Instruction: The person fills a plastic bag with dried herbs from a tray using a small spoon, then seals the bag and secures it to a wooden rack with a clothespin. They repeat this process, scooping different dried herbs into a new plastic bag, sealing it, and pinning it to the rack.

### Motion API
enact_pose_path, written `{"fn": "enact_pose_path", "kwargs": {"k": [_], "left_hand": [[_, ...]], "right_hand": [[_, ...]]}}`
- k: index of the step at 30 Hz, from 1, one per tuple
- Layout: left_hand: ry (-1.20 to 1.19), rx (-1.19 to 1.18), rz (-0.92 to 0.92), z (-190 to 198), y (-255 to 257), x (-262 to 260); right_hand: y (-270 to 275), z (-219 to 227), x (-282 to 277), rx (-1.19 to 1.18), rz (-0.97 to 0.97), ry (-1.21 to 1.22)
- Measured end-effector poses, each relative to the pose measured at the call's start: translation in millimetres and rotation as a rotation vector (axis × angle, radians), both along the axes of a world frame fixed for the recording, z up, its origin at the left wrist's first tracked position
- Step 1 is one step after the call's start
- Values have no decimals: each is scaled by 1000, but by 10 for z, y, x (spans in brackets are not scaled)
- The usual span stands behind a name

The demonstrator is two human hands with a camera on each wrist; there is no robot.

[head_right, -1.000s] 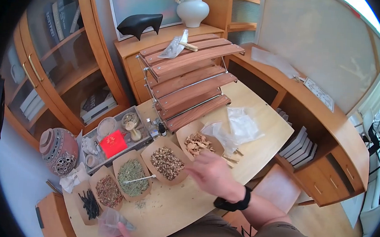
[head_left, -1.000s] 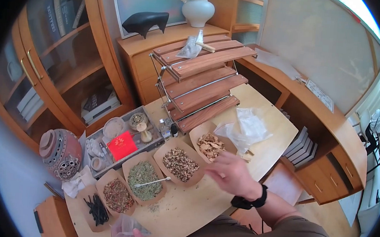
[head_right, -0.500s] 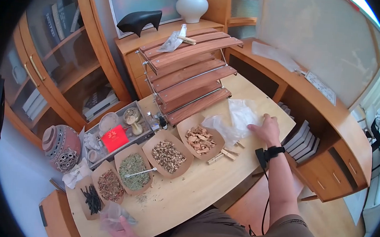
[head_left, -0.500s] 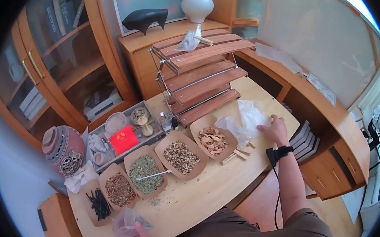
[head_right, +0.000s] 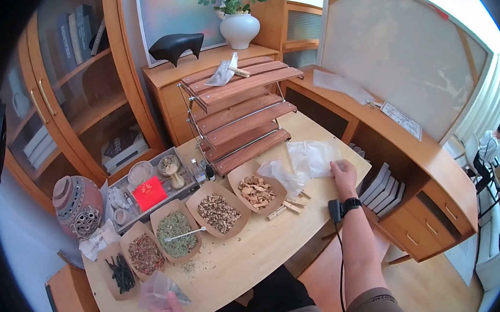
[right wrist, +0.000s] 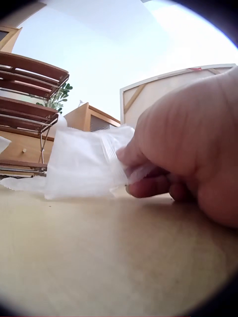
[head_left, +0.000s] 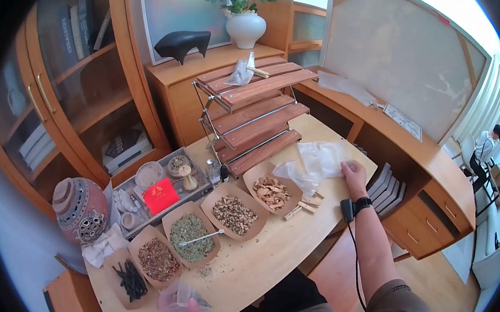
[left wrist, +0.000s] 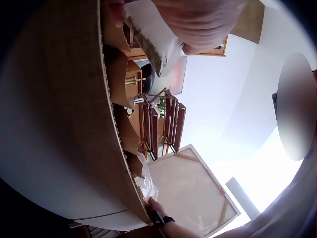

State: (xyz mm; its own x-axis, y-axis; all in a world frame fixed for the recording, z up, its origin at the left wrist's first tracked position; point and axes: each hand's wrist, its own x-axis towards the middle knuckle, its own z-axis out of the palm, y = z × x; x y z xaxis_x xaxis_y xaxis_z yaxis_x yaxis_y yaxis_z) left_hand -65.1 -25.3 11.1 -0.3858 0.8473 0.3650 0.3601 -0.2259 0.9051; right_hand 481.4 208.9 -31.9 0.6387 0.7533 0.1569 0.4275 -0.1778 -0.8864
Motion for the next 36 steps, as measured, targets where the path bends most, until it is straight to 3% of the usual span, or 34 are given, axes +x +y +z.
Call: {"fn": "enact_pose_path", "kwargs": {"k": [2,6,11,13,15,17,19,21,23,27,31,33,36], "left_hand": [[32,25,25,-49,6,4],[36,120,44,-326,32,-29],[-20,148,147,-459,19,21],[35,143,353,-542,-45,67],[104,102,439,-527,-220,117],[157,82,493,-484,-367,244],[76,154,460,-447,-631,427],[220,69,467,-453,-931,480],[93,86,442,-446,-1152,592],[68,54,453,-524,-1498,605],[112,8,386,-531,-1632,450],[4,-51,324,-491,-1657,396],[-15,-19,302,-577,-1702,279]], "right_hand": [[-61,-53,3,241,57,109],[-136,-64,49,282,91,97],[-115,-220,163,508,101,324],[-132,-388,363,520,238,312],[-187,-414,437,410,292,305],[-288,-144,151,427,254,360],[-212,-270,315,403,299,346],[-222,-293,304,374,329,325],[-262,-248,250,449,288,349],[-721,2,-458,562,397,224],[-1276,212,-1421,219,734,312],[-1404,414,-1869,379,914,-112],[-1507,615,-2332,451,986,-303]]}}
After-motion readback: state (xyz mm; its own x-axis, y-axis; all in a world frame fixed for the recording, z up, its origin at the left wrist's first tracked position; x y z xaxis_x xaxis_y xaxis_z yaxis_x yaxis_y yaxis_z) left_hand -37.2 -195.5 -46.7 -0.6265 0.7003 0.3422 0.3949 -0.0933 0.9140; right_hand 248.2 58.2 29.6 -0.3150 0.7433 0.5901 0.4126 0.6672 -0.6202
